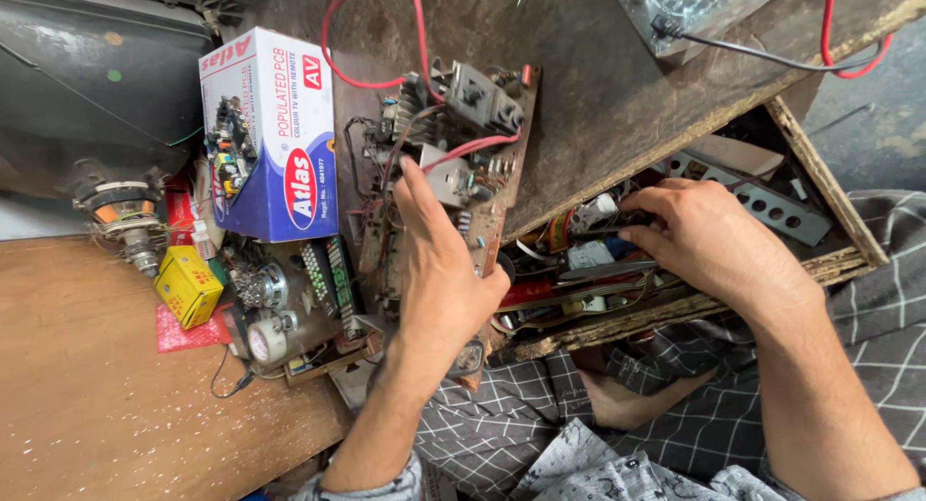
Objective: The person sits on the floor repairing an audio amplifier circuit board. They use a screwdriver on the board, pull and reposition red wires, handle small components, and hold a small part up close while working on the board resting on their lap and the low bench.
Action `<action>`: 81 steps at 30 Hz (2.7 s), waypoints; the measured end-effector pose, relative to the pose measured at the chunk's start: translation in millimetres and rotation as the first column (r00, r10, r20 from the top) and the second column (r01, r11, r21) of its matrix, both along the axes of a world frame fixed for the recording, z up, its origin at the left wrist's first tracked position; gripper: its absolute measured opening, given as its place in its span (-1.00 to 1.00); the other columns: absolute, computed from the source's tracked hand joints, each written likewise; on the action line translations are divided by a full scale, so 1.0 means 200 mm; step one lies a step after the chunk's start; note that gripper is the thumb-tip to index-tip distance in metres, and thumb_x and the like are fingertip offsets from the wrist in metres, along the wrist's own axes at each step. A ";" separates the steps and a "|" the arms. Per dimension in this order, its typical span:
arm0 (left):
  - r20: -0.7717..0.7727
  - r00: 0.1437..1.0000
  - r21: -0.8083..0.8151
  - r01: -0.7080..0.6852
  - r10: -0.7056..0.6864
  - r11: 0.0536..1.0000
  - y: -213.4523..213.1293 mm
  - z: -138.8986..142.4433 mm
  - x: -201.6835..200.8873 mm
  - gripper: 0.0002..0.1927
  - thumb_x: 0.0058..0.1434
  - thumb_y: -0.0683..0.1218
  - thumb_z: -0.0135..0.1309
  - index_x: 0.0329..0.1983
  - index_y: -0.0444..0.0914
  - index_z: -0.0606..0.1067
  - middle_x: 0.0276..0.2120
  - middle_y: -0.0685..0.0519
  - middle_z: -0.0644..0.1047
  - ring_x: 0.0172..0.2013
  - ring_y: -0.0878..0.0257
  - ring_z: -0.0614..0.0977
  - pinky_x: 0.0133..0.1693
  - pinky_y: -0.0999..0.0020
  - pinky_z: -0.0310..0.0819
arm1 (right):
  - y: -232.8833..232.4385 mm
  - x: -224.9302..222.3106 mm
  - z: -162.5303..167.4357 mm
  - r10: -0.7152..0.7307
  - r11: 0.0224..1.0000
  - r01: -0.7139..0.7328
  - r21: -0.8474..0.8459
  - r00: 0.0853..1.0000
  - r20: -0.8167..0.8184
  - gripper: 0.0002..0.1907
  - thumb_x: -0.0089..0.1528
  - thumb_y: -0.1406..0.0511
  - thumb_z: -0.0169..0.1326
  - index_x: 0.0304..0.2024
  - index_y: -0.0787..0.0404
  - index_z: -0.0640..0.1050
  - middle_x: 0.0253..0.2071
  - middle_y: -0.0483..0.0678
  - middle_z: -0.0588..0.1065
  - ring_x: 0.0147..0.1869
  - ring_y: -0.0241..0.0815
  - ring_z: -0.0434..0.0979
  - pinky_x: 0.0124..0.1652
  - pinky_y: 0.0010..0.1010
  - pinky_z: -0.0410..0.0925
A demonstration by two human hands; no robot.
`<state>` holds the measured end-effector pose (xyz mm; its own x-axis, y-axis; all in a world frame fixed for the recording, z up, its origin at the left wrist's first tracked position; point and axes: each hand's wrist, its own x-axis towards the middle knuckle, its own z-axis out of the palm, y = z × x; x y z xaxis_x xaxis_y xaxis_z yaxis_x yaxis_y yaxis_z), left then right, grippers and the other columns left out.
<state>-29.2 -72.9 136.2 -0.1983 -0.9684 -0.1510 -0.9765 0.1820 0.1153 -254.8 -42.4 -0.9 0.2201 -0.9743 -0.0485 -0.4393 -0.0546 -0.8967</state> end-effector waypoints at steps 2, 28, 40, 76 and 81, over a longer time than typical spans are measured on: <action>-0.021 0.997 -0.085 0.073 -0.075 0.994 0.02 -0.03 0.02 0.38 -0.15 -0.25 0.33 0.49 -0.39 -0.43 0.40 -0.65 -0.10 0.38 -0.53 0.13 0.36 -0.11 0.11 | 0.00 0.00 0.00 -0.003 1.000 0.003 -0.027 1.000 0.012 -0.68 0.12 0.27 0.21 -0.09 0.27 0.63 -0.17 0.16 0.60 -0.05 0.19 0.58 -0.08 -0.11 0.43; -0.612 0.773 -0.531 -0.246 -0.167 0.811 0.46 0.03 0.65 -0.30 0.24 -0.11 0.35 0.36 -0.33 0.28 0.28 -0.30 0.40 0.23 -0.10 0.56 0.25 0.09 0.49 | 0.29 0.23 0.16 -0.378 0.926 0.247 0.287 0.608 0.698 -0.89 0.44 0.50 0.10 0.01 0.37 0.56 -0.20 0.05 0.59 -0.15 -0.21 0.59 -0.12 -0.48 0.44; -0.966 -0.052 0.227 -0.645 0.255 0.730 0.62 -0.47 1.32 -0.55 0.28 -0.23 0.19 0.22 -0.38 0.41 0.05 -0.16 0.56 0.06 0.14 0.62 0.11 0.27 0.60 | 0.19 1.17 0.69 0.214 0.825 -0.411 -0.388 0.863 -0.458 -0.69 0.28 0.15 0.29 -0.15 0.28 0.66 -0.34 -0.02 0.59 -0.54 -0.38 0.47 -0.55 -0.56 0.38; -0.654 0.740 -0.156 0.070 -0.157 0.985 -0.25 -0.48 1.62 -0.66 0.12 -0.25 0.34 -0.04 -0.28 0.53 0.22 -0.06 0.56 0.25 -0.10 0.52 0.27 0.12 0.37 | 0.27 0.93 0.68 0.293 0.778 -0.582 -0.238 0.671 -0.681 -0.62 0.15 0.18 0.24 -0.06 0.25 0.62 -0.26 -0.08 0.54 -0.46 -0.27 0.57 -0.62 -0.50 0.42; -0.641 0.686 -0.347 0.140 -0.344 0.927 -0.23 -0.46 1.61 -0.73 0.04 -0.27 0.40 -0.22 -0.26 0.59 0.22 -0.15 0.51 0.24 -0.11 0.50 0.24 0.05 0.33 | 0.27 0.88 0.62 0.318 0.802 -0.575 -0.162 0.641 -0.699 -0.58 0.16 0.18 0.24 0.02 0.23 0.62 -0.31 -0.09 0.52 -0.54 -0.27 0.54 -0.67 -0.49 0.41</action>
